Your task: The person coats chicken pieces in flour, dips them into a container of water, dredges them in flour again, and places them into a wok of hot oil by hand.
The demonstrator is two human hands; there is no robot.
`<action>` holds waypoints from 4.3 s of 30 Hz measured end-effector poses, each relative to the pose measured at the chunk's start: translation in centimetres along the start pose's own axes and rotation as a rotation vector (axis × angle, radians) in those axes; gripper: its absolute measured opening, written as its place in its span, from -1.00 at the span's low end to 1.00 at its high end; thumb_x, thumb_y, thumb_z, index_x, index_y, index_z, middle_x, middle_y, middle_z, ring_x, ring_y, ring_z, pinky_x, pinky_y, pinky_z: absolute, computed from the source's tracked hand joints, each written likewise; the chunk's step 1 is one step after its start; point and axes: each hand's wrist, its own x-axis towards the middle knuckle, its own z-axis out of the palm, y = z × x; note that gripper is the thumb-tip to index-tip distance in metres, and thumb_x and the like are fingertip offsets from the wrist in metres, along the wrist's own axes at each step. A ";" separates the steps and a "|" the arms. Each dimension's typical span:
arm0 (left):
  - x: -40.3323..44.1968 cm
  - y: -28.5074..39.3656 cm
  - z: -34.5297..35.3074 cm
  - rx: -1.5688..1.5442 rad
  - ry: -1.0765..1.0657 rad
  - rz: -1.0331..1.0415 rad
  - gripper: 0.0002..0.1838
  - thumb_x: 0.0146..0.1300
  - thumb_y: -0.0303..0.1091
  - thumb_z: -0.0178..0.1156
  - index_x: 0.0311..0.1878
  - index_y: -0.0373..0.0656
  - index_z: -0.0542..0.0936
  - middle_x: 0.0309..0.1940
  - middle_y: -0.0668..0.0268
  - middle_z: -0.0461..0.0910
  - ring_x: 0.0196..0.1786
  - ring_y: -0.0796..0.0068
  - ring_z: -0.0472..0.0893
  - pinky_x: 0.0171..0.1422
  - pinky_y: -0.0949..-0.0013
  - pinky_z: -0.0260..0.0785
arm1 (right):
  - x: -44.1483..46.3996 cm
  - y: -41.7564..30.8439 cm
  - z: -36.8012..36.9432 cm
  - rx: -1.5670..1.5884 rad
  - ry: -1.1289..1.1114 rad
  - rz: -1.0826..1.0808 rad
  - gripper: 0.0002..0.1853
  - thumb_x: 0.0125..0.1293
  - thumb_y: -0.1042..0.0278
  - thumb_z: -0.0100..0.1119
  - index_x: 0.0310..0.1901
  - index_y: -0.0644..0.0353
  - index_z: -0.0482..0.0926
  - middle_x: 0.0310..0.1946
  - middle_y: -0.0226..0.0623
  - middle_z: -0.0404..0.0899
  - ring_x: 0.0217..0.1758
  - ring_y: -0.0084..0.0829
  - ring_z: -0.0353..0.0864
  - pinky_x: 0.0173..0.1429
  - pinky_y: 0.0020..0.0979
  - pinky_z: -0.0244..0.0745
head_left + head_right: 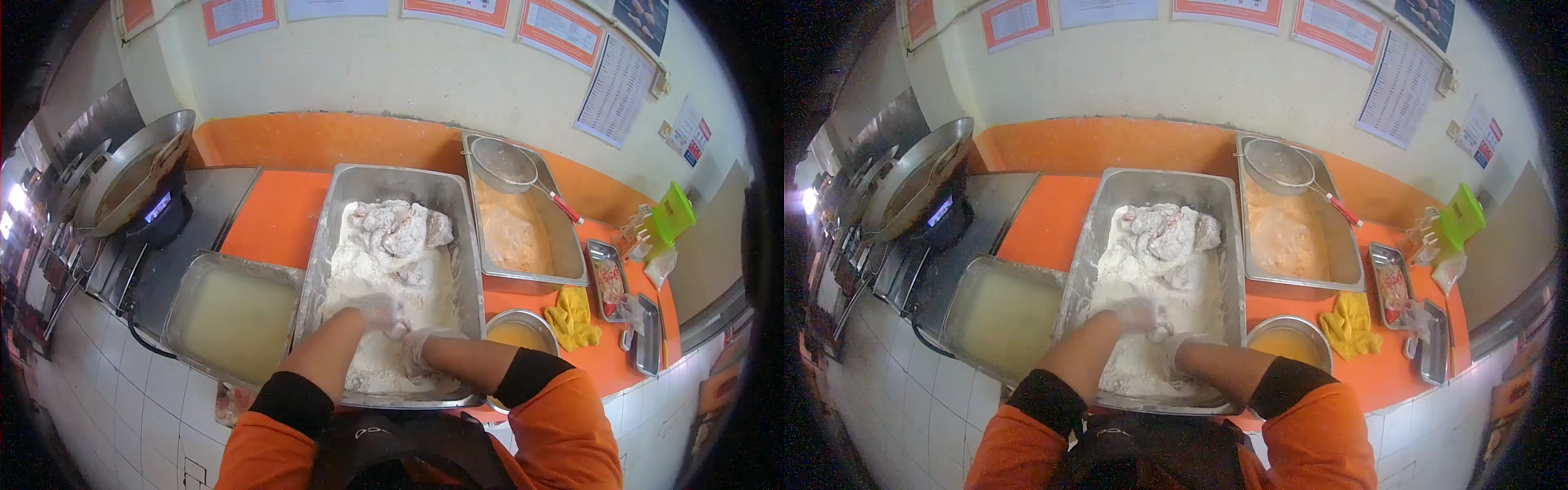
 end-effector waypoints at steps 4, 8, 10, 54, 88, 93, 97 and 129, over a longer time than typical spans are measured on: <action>1.2 -0.2 0.1 0.216 0.009 0.012 -0.72 0.01 -0.27 -0.02 -0.32 -0.25 0.55 -0.38 0.00 0.54 -0.27 0.07 0.54 -0.14 0.16 0.34 | -1.1 1.9 -1.4 0.220 0.095 -0.047 -0.72 -0.01 0.44 0.12 -0.18 0.19 0.54 -0.40 -0.26 0.58 -0.35 -0.40 0.56 -0.24 -0.45 0.46; -0.3 -2.4 -2.1 0.475 -0.013 -0.056 -0.74 0.01 -0.34 -0.07 -0.38 -0.23 0.59 -0.39 0.04 0.55 -0.27 0.11 0.55 -0.15 0.16 0.36 | -1.1 5.3 -1.7 1.007 -0.241 -0.126 -0.70 -0.07 0.35 0.20 -0.23 0.20 0.57 -0.39 -0.25 0.60 -0.34 -0.46 0.56 -0.26 -0.47 0.43; 0.2 -4.9 -1.7 0.558 0.022 -0.048 -0.74 0.00 -0.35 -0.07 -0.39 -0.22 0.59 -0.37 0.05 0.55 -0.26 0.14 0.56 -0.14 0.17 0.37 | -0.8 6.0 -2.5 1.077 -0.348 -0.115 -0.68 -0.11 0.31 0.24 -0.25 0.21 0.59 -0.37 -0.28 0.61 -0.34 -0.51 0.55 -0.28 -0.46 0.41; -0.8 -3.6 -3.1 0.053 0.377 -0.439 -0.71 0.01 -0.28 -0.06 -0.34 -0.22 0.59 -0.24 0.01 0.52 -0.11 0.12 0.51 -0.01 0.21 0.34 | -3.2 4.7 -2.8 0.127 0.161 0.088 -0.67 0.07 0.10 -0.03 -0.31 0.17 0.55 -0.33 -0.17 0.54 -0.21 -0.24 0.53 -0.09 -0.31 0.38; -1.0 -3.6 -4.2 -0.442 0.484 -0.191 -0.62 0.03 -0.17 0.07 -0.11 -0.19 0.47 -0.22 0.12 0.50 -0.23 0.21 0.48 -0.07 0.36 0.30 | 3.1 13.3 -5.0 -0.061 0.659 -0.042 -0.67 0.03 0.06 0.05 -0.28 0.12 0.54 -0.39 -0.12 0.54 -0.27 -0.26 0.54 -0.16 -0.28 0.40; 0.4 -6.3 -0.9 0.032 0.710 -0.031 -0.58 0.01 -0.25 0.07 -0.02 -0.16 0.41 -0.18 0.10 0.47 -0.21 0.17 0.48 -0.04 0.32 0.31 | 1.3 6.8 -7.7 0.407 0.705 0.303 -0.71 0.05 0.19 -0.07 -0.22 0.01 0.55 -0.34 -0.16 0.54 -0.23 -0.20 0.52 -0.15 -0.25 0.41; -3.6 0.3 -5.4 -0.226 0.490 -0.134 -0.69 -0.07 -0.33 0.09 -0.19 -0.18 0.47 -0.26 0.11 0.49 -0.24 0.14 0.50 -0.10 0.26 0.35 | 10.1 13.3 -0.6 -0.003 0.751 0.124 -0.73 -0.09 0.20 0.10 -0.35 0.15 0.57 -0.41 -0.14 0.54 -0.26 -0.24 0.53 -0.13 -0.27 0.40; -0.6 -1.1 -1.4 0.086 0.025 -0.282 -0.61 -0.09 -0.17 0.08 -0.28 -0.29 0.55 -0.23 0.01 0.53 -0.16 0.14 0.52 -0.04 0.25 0.31 | 3.1 6.0 -4.1 0.064 0.173 0.235 -0.66 0.01 0.17 0.06 -0.15 0.07 0.53 -0.14 -0.21 0.52 -0.09 -0.27 0.51 -0.06 -0.36 0.40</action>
